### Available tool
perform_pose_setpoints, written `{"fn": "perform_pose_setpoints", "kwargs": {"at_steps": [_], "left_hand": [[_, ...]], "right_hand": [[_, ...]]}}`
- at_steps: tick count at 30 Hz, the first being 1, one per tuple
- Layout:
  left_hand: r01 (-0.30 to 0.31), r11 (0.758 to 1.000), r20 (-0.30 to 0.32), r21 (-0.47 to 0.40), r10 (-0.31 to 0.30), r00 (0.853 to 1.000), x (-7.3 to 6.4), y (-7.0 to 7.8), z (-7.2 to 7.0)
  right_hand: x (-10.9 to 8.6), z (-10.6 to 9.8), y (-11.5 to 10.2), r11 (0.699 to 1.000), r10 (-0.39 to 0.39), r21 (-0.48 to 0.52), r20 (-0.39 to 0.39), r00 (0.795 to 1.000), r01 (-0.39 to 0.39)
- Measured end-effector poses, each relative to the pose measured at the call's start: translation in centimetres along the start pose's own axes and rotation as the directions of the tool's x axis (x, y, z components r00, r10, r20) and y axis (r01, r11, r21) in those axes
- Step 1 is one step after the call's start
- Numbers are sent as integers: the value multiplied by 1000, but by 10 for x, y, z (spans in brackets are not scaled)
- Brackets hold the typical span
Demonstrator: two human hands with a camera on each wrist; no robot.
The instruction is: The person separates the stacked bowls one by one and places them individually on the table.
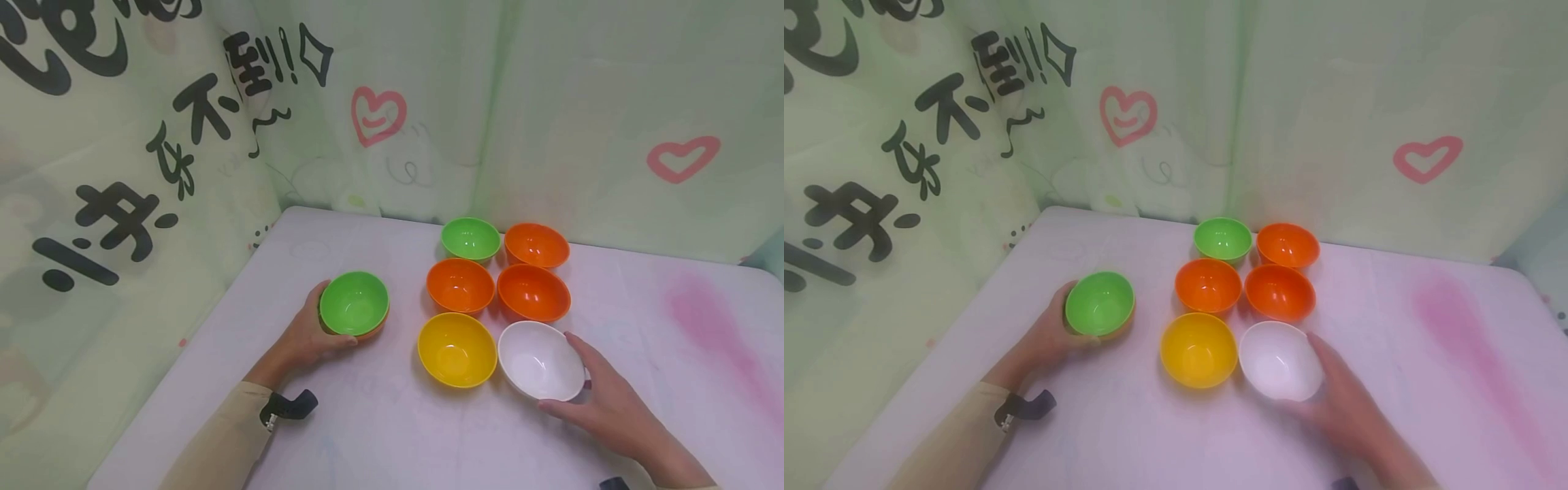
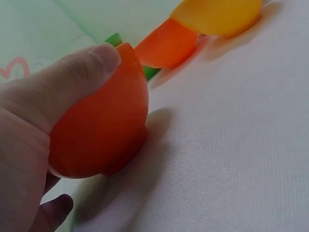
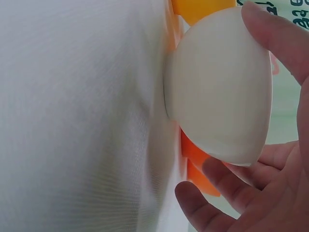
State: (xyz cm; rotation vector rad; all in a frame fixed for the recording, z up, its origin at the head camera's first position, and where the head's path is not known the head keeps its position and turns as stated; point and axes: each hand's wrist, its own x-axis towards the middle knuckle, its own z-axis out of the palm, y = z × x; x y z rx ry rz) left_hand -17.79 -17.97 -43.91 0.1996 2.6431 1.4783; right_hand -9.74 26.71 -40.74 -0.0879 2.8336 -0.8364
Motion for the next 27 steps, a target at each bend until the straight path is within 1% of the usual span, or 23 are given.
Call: {"fn": "perform_pose_setpoints", "kwargs": {"at_steps": [7, 10, 12, 15, 19, 21, 22, 24, 25, 27], "left_hand": [[-14, 1000, -5, -10, 14, 1000, -1, 0, -1], [-13, 1000, -3, -12, 13, 1000, -1, 0, -1], [-9, 1000, -3, -11, 9, 1000, -1, 0, -1], [-3, 1000, -9, -7, 3, 1000, -1, 0, -2], [-6, 1000, -12, 5, 6, 1000, -1, 1, -2], [-12, 1000, -8, 8, 12, 1000, -1, 2, -3], [-15, 1000, -4, 10, 15, 1000, -1, 2, -3], [-12, 1000, 2, 11, 12, 1000, 0, 3, -3], [-9, 1000, 6, 13, 9, 1000, 0, 3, -3], [4, 1000, 18, 9, -4, 1000, 0, 3, -3]], "right_hand": [[1, 0, 0, 1000, -3, 4, 7, 1000, 3], [-1, -3, -5, 1000, -28, -12, -19, 999, 28], [-3, -8, -13, 998, -62, -20, -53, 997, 61], [-7, -17, -30, 994, -106, -24, -92, 990, 104], [-5, -24, -58, 985, -170, -20, -98, 981, 169], [-2, -26, -75, 973, -230, -15, -100, 968, 230], [1, -27, -83, 962, -273, -5, -102, 957, 274], [8, -28, -101, 934, -353, 15, -101, 930, 356], [12, -28, -109, 918, -393, 21, -101, 914, 397], [22, -26, -124, 888, -454, 33, -83, 887, 458]]}}
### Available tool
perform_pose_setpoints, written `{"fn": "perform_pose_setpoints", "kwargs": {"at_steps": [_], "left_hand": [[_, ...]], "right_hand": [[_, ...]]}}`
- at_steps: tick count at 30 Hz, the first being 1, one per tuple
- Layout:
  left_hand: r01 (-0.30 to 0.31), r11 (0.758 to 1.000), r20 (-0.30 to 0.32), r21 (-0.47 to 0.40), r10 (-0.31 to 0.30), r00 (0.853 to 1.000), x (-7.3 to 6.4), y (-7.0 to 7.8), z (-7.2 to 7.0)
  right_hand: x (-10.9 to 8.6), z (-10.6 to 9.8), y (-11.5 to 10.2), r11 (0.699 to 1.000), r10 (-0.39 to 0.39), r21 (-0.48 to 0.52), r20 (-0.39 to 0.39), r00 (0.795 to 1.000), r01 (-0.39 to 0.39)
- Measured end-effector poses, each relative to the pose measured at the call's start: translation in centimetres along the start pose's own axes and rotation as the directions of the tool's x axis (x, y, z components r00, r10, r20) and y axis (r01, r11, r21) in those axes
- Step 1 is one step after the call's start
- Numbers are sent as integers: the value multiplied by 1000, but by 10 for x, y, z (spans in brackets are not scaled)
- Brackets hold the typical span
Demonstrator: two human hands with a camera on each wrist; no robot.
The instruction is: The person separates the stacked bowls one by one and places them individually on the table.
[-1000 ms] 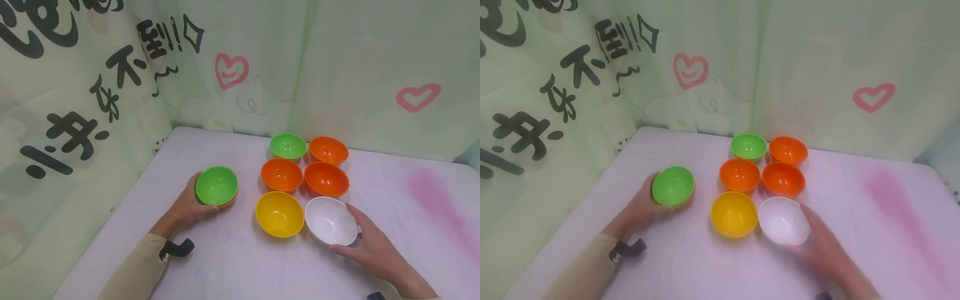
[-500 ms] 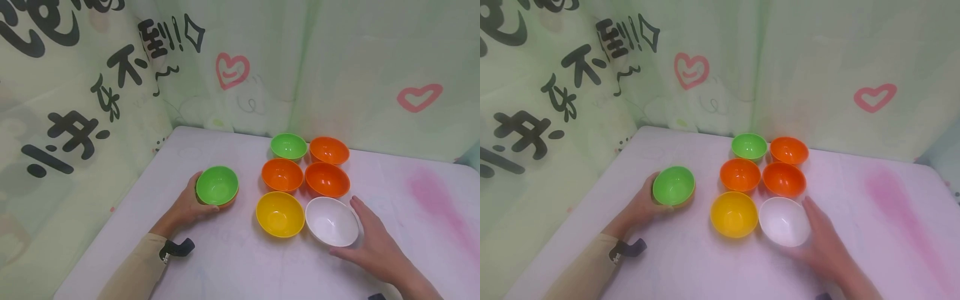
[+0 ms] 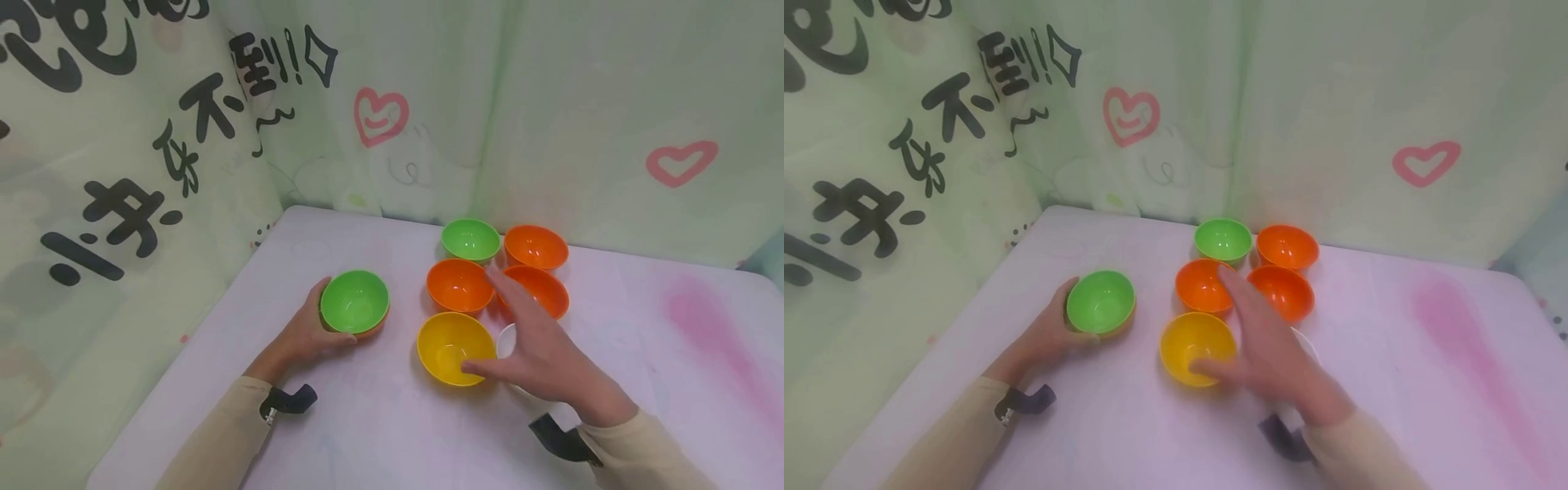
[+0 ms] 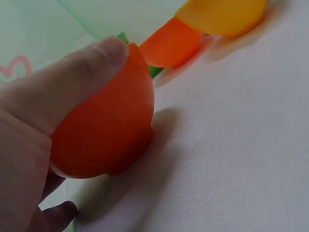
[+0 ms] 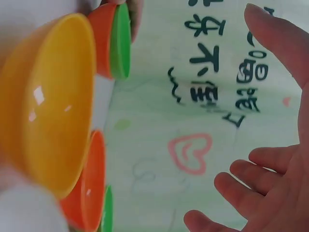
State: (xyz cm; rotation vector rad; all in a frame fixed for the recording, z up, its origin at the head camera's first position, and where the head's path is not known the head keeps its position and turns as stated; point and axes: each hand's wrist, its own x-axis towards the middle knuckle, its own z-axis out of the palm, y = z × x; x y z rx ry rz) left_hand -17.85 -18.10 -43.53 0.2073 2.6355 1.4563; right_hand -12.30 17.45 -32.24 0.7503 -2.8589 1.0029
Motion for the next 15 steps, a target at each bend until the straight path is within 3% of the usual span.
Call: {"fn": "perform_pose_setpoints", "kwargs": {"at_steps": [4, 8, 12, 15], "left_hand": [[21, 1000, 7, -13, -20, 1000, 0, -3, 0], [1, 1000, -6, -31, -1, 1000, 0, -4, 2], [-26, 999, -14, -40, 26, 1000, -1, -5, 2], [-35, 999, -11, -31, 34, 999, -2, -5, 1]], "right_hand": [[34, 11, -14, 996, -83, 19, 56, 995, 82], [66, 22, -26, 989, -144, 31, 97, 985, 141], [96, 35, -36, 986, -164, 50, 155, 974, 158], [114, 47, -39, 990, -135, 61, 238, 962, 124]]}}
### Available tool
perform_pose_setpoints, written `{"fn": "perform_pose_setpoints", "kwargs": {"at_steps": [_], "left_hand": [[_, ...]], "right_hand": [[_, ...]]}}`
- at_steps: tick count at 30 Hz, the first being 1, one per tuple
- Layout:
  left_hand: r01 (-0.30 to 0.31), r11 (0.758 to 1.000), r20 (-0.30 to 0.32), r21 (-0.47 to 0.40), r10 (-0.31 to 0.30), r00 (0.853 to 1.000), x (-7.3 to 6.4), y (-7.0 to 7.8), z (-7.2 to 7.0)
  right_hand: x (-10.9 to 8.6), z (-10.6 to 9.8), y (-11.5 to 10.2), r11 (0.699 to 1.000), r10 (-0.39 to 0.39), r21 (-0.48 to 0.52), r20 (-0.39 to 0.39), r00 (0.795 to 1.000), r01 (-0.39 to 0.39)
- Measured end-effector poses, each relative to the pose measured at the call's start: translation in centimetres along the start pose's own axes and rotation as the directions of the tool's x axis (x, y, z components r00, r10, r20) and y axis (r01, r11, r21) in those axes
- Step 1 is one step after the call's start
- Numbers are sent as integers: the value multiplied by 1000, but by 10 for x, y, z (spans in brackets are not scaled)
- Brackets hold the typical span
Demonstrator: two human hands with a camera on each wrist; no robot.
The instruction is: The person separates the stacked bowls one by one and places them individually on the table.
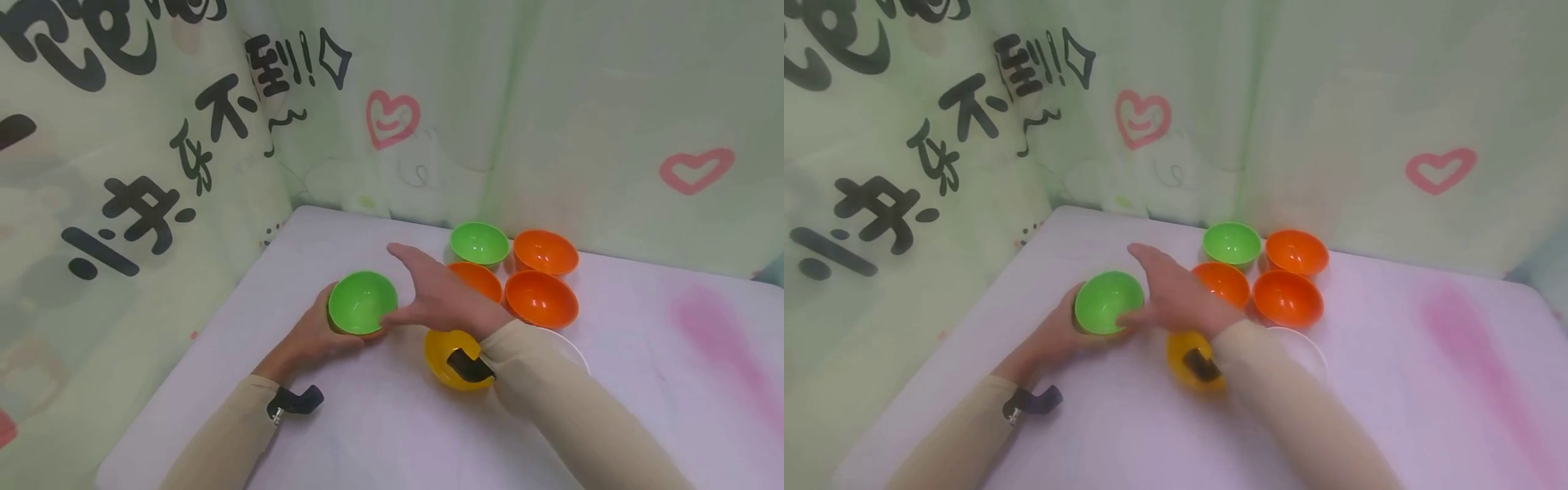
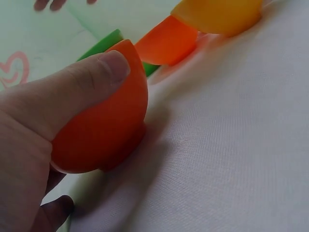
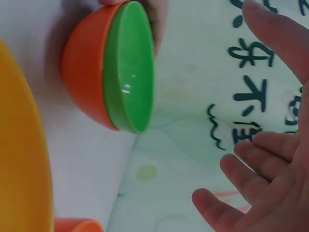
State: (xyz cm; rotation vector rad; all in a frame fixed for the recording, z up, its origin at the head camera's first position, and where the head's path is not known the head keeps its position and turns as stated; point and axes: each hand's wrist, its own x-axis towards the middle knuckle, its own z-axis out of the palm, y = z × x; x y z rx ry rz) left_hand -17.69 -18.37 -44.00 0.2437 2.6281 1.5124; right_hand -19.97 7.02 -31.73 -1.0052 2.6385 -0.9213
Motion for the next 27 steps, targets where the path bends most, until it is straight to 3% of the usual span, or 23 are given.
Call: {"fn": "perform_pose_setpoints", "kwargs": {"at_steps": [5, 10, 20, 27], "left_hand": [[-24, 1000, 16, 3, 24, 1000, 0, -1, 1], [-45, 999, 7, 1, 45, 999, 1, -2, 1], [-38, 999, 10, -1, 38, 999, 1, -4, 1], [-20, 1000, 3, -8, 20, 1000, 1, -7, 1]], "right_hand": [[21, 14, 7, 998, 60, 0, 123, 991, -61], [33, 24, 15, 997, 71, -36, 178, 981, -66], [42, 38, 21, 996, 55, -80, 219, 974, -38], [47, 45, 23, 996, 32, -87, 198, 980, -15]]}}
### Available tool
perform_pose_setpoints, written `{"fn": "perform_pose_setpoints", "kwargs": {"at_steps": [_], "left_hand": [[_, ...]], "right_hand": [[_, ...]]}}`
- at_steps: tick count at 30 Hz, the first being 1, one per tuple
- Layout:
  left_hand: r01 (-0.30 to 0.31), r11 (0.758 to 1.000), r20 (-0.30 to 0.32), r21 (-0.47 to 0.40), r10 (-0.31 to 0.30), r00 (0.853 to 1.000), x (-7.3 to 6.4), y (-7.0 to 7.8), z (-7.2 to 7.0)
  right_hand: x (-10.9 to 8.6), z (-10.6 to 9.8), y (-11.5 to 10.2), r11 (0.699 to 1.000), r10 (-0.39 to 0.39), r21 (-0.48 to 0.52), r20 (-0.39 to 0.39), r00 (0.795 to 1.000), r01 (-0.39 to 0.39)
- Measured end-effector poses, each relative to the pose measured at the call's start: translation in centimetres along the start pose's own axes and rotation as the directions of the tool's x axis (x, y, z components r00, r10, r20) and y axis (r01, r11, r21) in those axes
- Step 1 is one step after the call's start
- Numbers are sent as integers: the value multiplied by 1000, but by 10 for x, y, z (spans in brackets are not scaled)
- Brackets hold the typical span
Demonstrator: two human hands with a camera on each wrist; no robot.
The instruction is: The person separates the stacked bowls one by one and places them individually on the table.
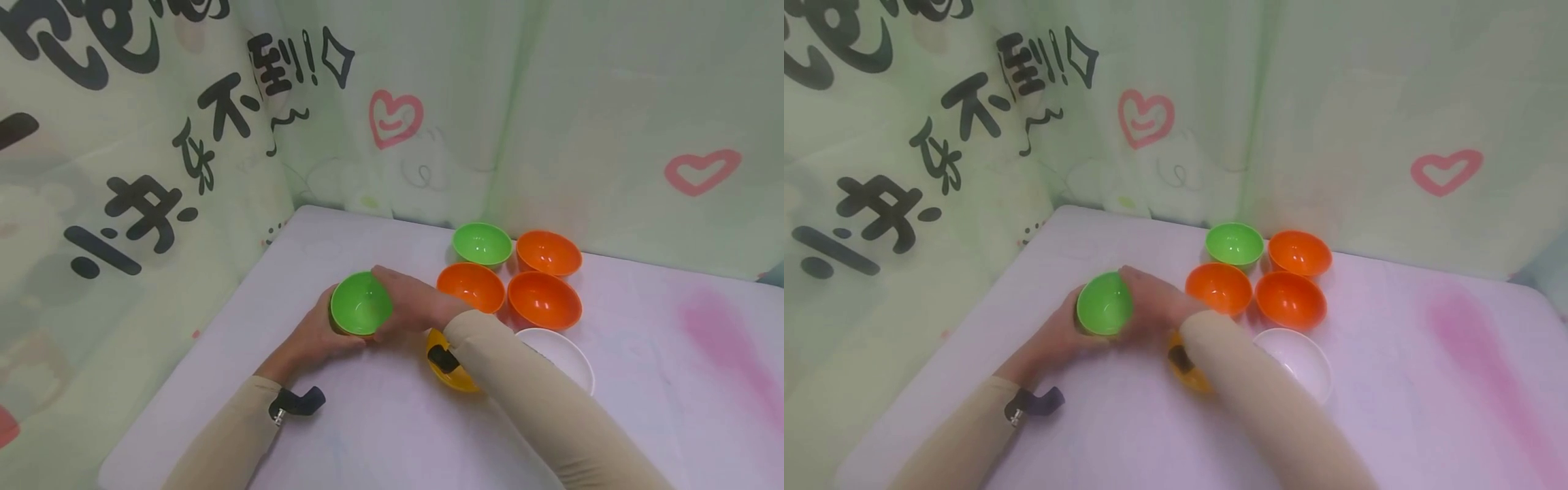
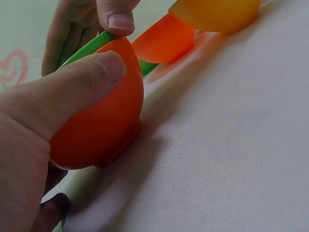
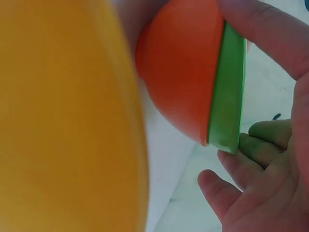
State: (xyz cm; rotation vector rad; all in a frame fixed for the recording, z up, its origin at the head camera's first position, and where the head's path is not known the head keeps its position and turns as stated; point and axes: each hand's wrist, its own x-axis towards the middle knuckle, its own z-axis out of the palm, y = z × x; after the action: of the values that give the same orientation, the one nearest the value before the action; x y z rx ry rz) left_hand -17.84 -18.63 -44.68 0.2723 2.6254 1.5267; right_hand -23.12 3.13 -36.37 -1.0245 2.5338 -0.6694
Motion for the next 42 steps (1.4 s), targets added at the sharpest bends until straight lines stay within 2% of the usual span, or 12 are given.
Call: {"fn": "perform_pose_setpoints", "kwargs": {"at_steps": [4, 7, 19, 24, 32, 38, 42], "left_hand": [[-5, 1000, -3, -6, 5, 1000, 0, 0, 0], [-6, 1000, -3, -10, 6, 1000, 0, 0, 0], [-5, 1000, -1, 8, 5, 1000, 0, 3, 1], [-16, 1000, 0, 12, 16, 1000, 0, 2, 1], [24, 1000, 6, 13, -24, 1000, 0, 1, 2], [27, 1000, 7, 13, -27, 1000, 0, 2, 3], [46, 999, 2, 20, -46, 999, -1, 4, 5]], "right_hand": [[1, 0, 1, 1000, 4, -10, -3, 1000, -4], [0, -1, 1, 999, 35, -14, 11, 999, -35], [-3, 0, -1, 992, 103, 72, 46, 994, -106], [-4, 0, -1, 991, 113, 75, 18, 993, -114], [-9, -6, 2, 991, 86, 103, -56, 995, -80], [-20, -23, -1, 989, 54, 144, -115, 992, -37], [-35, -42, -3, 986, 54, 162, -159, 986, -28]]}}
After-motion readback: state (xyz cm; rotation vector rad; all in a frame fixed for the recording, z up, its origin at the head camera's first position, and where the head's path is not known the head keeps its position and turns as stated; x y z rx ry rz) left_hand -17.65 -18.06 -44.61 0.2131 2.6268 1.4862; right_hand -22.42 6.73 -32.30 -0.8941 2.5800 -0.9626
